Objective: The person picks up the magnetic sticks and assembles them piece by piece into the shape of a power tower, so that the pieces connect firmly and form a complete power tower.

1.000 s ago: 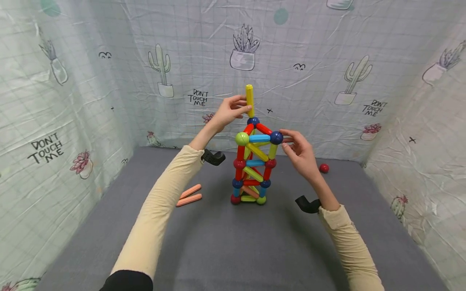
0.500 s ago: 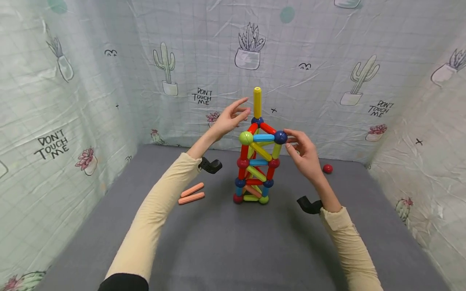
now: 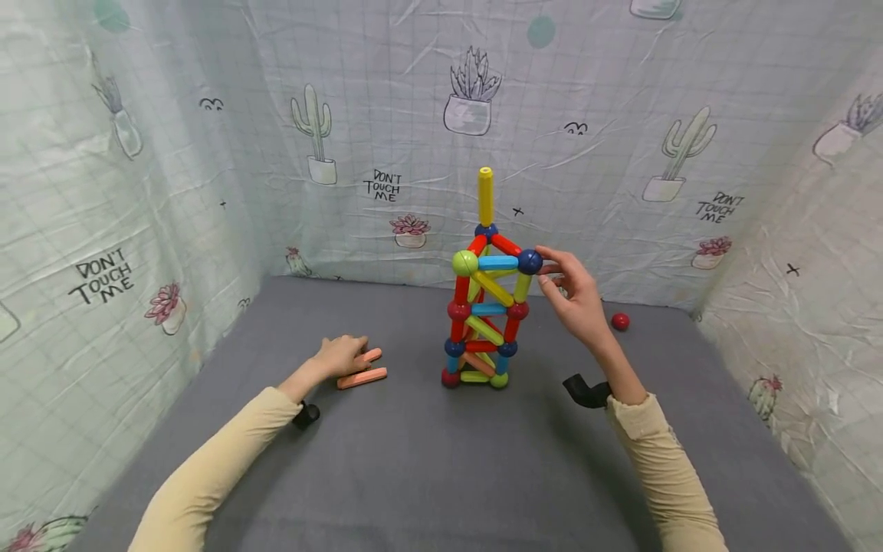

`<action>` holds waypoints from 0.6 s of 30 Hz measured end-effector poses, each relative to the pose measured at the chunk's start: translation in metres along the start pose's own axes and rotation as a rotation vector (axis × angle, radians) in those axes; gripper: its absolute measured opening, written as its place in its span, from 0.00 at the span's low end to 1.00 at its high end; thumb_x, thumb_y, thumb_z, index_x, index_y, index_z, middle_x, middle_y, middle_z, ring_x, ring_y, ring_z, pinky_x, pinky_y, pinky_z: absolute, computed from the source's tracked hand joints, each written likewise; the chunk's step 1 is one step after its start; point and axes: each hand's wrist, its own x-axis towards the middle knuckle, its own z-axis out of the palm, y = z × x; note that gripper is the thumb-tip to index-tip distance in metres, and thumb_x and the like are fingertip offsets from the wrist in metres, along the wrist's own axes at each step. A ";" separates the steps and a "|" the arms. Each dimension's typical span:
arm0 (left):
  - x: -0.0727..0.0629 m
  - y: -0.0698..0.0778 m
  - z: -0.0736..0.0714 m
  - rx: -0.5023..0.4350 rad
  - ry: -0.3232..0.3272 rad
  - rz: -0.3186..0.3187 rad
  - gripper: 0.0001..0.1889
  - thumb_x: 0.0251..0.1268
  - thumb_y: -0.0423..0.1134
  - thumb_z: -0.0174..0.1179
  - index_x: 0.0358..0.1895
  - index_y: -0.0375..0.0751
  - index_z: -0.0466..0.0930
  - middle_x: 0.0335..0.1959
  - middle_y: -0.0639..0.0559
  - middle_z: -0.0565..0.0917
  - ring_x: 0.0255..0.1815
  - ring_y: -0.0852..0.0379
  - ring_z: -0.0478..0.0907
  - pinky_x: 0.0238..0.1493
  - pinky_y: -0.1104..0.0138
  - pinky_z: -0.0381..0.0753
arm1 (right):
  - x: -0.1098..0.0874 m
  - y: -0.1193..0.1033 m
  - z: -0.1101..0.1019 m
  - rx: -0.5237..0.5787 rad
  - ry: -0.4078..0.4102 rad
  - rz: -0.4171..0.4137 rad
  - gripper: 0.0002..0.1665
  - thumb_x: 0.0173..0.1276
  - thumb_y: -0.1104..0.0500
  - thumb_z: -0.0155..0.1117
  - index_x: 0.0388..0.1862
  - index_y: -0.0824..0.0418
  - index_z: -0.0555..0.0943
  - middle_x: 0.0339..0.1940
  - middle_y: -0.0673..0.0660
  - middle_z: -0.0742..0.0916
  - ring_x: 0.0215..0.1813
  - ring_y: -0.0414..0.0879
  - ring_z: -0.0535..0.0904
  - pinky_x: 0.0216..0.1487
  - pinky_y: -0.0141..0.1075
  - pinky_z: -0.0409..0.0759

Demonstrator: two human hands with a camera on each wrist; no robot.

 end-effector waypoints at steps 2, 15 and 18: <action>0.001 -0.003 -0.006 -0.088 0.032 0.008 0.08 0.60 0.41 0.55 0.34 0.39 0.77 0.19 0.48 0.75 0.19 0.55 0.68 0.29 0.55 0.63 | 0.000 0.001 0.000 -0.003 0.008 0.004 0.23 0.63 0.71 0.51 0.59 0.65 0.69 0.54 0.64 0.74 0.46 0.40 0.72 0.41 0.21 0.71; -0.003 0.138 -0.145 -1.201 0.608 0.371 0.18 0.61 0.36 0.55 0.53 0.34 0.71 0.39 0.58 0.81 0.39 0.60 0.78 0.38 0.67 0.76 | -0.004 -0.013 0.002 -0.037 0.006 0.029 0.23 0.63 0.71 0.50 0.59 0.68 0.68 0.54 0.66 0.74 0.45 0.48 0.73 0.40 0.20 0.71; -0.002 0.165 -0.162 -1.216 0.623 0.476 0.17 0.61 0.33 0.54 0.52 0.31 0.71 0.39 0.56 0.82 0.39 0.61 0.78 0.40 0.66 0.77 | -0.004 -0.025 0.002 -0.044 0.006 0.031 0.22 0.63 0.73 0.49 0.58 0.72 0.68 0.53 0.69 0.73 0.45 0.55 0.73 0.40 0.21 0.70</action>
